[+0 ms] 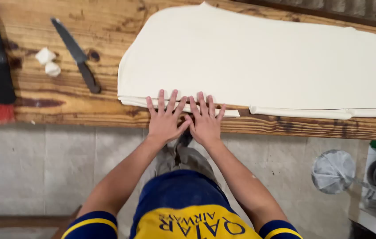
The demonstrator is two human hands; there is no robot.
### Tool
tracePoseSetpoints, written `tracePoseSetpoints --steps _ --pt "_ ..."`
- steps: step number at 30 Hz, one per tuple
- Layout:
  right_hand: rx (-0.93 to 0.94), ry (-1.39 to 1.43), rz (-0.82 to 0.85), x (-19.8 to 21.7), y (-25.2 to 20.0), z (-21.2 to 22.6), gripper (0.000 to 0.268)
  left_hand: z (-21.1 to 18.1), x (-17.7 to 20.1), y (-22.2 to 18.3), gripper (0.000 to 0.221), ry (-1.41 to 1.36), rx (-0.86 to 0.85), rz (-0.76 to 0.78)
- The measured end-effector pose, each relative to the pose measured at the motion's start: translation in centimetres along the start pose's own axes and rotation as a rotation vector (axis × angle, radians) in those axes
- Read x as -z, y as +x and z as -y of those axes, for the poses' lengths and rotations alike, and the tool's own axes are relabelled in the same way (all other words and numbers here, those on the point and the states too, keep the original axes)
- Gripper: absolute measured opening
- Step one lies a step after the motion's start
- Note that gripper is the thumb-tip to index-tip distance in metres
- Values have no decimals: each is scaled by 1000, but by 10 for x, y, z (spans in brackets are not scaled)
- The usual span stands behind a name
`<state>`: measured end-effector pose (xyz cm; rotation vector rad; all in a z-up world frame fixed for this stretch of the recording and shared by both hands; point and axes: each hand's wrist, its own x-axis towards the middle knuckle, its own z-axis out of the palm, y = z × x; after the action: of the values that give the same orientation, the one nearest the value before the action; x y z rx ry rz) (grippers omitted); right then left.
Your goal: Shaping dough into long strips and placing them on a baking tray
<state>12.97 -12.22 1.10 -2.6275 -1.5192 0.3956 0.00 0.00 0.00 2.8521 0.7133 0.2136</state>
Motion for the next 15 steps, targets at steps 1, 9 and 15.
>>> tracePoseSetpoints --steps 1,9,15 --pt "4 -4 -2 -4 -18 1 64 -3 5 -17 82 -1 3 -5" --pt "-18 -127 37 22 -7 0 61 19 16 -1 73 77 -31 -136" --pt "4 -69 90 -10 -64 -22 59 23 15 -63 73 16 -54 -18"
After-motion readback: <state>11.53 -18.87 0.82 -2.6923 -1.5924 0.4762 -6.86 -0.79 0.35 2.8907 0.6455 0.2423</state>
